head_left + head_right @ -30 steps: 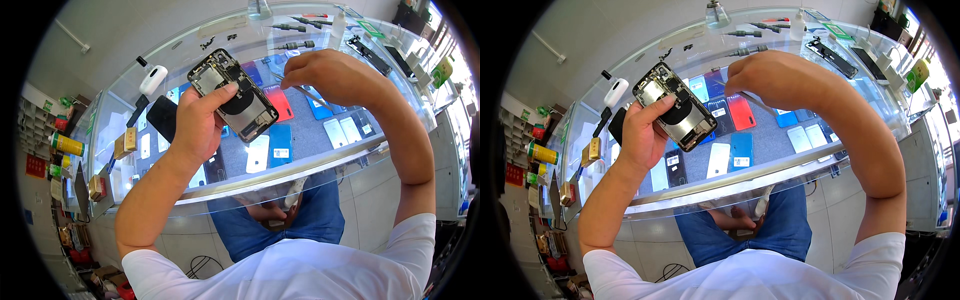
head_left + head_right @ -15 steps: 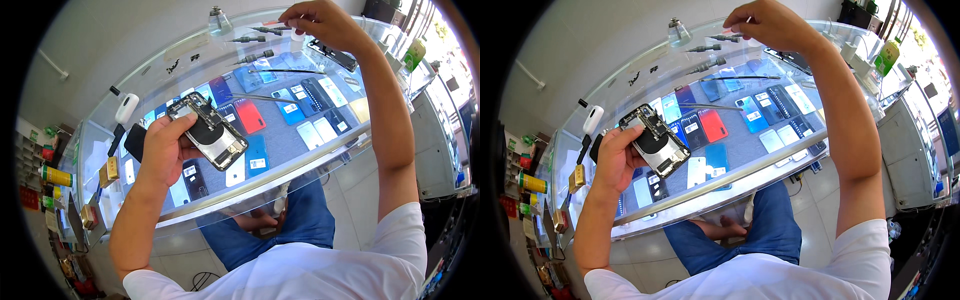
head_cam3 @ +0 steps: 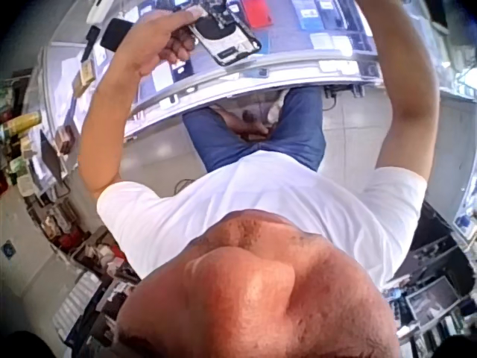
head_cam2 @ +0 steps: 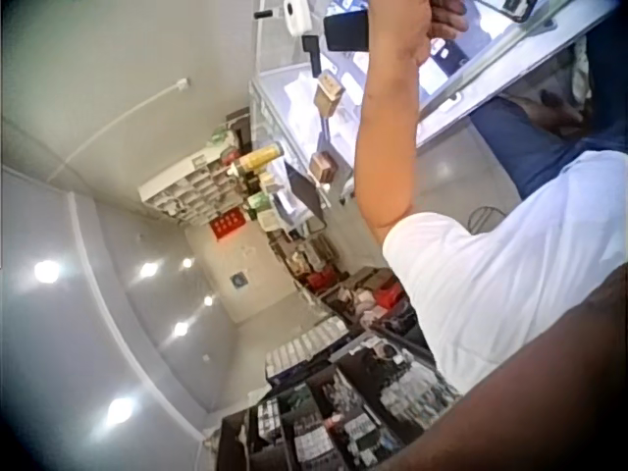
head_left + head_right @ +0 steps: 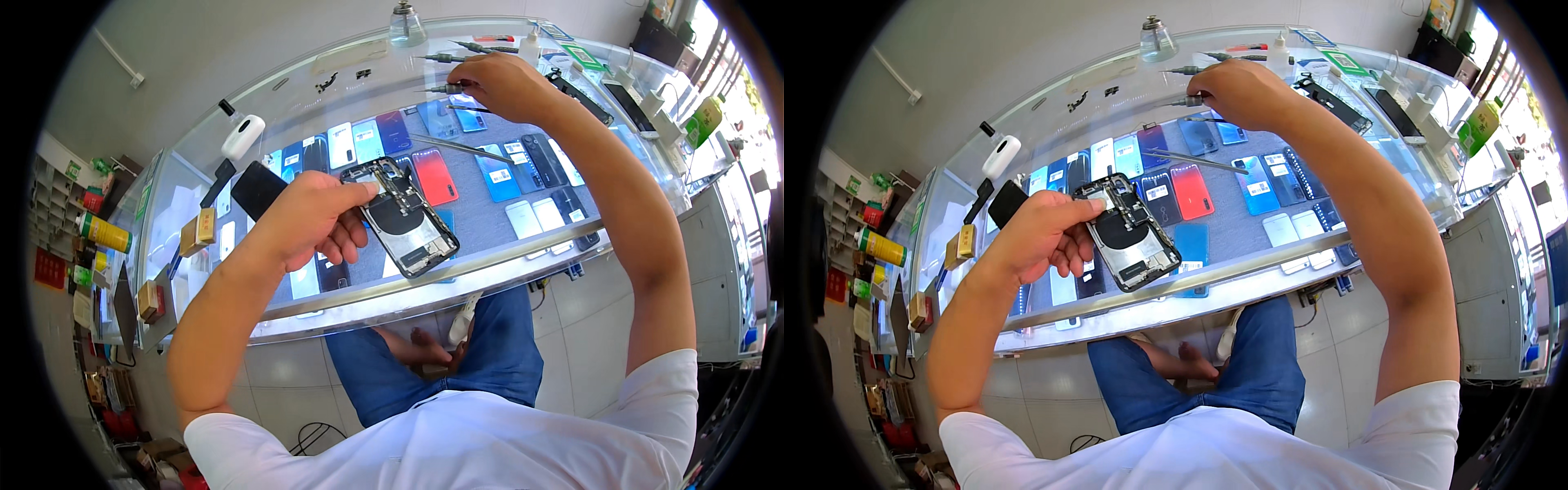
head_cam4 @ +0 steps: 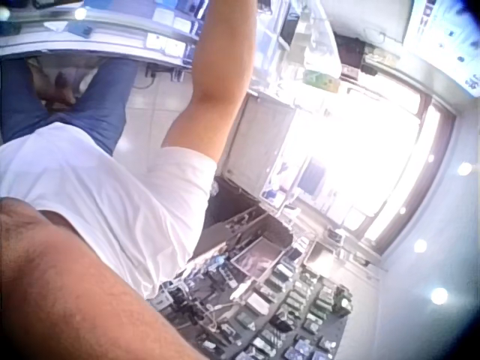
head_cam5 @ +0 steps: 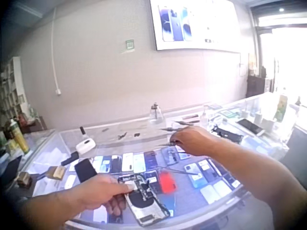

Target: The person is repairing a smartphone by hand using a screwdriver and tweezers to remove and replace internal parts and small screws on a glass table.

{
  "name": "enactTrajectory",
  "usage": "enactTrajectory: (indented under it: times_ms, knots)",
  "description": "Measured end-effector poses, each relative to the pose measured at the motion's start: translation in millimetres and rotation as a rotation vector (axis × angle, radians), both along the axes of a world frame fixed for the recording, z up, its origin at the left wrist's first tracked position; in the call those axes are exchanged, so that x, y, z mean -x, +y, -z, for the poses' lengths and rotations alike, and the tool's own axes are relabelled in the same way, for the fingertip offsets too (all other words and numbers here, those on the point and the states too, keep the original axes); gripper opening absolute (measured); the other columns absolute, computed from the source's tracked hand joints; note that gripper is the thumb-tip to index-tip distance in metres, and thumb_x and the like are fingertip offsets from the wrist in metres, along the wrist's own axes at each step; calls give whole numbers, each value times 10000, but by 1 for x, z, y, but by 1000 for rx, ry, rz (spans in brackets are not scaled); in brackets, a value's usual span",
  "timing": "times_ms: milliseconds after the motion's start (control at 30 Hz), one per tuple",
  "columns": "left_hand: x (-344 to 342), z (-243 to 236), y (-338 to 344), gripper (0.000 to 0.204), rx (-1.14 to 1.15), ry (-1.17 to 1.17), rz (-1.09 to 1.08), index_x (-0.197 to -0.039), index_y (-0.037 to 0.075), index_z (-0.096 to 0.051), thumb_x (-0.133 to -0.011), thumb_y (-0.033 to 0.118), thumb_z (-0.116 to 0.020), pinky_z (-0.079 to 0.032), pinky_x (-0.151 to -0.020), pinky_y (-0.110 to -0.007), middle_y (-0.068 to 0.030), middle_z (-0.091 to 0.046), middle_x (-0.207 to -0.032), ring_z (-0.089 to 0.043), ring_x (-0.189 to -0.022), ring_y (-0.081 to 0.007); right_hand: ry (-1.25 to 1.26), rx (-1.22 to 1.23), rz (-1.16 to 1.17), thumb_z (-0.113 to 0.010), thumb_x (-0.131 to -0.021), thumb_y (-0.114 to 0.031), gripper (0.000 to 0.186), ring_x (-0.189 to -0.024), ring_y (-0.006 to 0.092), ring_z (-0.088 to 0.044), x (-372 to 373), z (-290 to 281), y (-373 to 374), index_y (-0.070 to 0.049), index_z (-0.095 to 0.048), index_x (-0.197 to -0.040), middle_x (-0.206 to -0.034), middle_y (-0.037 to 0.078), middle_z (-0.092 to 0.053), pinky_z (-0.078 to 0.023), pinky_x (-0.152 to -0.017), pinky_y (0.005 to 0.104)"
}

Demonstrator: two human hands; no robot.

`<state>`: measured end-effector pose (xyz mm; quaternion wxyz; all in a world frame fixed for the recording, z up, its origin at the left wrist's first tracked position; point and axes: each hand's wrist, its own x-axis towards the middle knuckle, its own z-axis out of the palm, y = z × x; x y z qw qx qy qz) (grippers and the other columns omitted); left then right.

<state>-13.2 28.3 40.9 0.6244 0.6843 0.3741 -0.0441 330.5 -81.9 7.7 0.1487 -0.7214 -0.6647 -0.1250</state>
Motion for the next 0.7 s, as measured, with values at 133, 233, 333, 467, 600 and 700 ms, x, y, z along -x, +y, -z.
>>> enactTrajectory:
  times_ms: [133,233,333,467,600,700]
  knots:
    - [8,-2,-7,456,-32,49,-36,-877,-26,-728,-1064,389,-711,-496,-401,-279,-107,-704,-681,-694,-496,-194,42,-45,-39,-647,-979,-85,300,-1085,369,-750,11,-10,-7,-80,-797,-1238,-1175,163,-799,-580,-1009,466]
    - [15,-2,-13,461,-49,34,-76,-870,-37,-732,-1055,385,-727,-501,-424,-298,-117,-704,-695,-703,-522,-206,67,-96,-85,-644,-977,-90,303,-1094,369,-748,16,-21,-14,-74,-798,-1237,-1174,180,-798,-578,-1025,456]
    - [17,-1,-15,461,-49,36,-97,-871,-49,-731,-1052,375,-740,-495,-417,-298,-118,-699,-689,-701,-515,-205,104,-117,-94,-656,-972,-95,300,-1001,344,-769,18,-25,-18,-59,-799,-1234,-1152,181,-799,-602,-987,436]
    - [16,-2,-13,461,-83,88,-77,-895,-66,-738,-1051,368,-749,-480,-400,-302,-120,-700,-685,-696,-500,-203,231,-179,-141,-684,-1011,-88,230,-993,256,-755,26,-25,-21,-42,-769,-1219,-1118,164,-775,-607,-959,370]
    - [6,-4,-13,485,-199,174,-28,-808,-3,-701,-1044,415,-768,-427,-352,-270,-83,-677,-593,-647,-417,-169,450,-290,-254,-697,-1001,-141,165,-848,257,-778,21,-26,-21,-81,-787,-1126,-954,133,-798,-614,-828,334]
    - [3,-8,-12,490,-218,214,10,-889,-70,-733,-1038,396,-766,-472,-389,-296,-120,-709,-658,-684,-473,-183,990,-198,-322,-765,-1032,-58,219,-834,55,-678,15,-32,-22,34,-744,-1230,-933,34,-744,-535,-726,215]
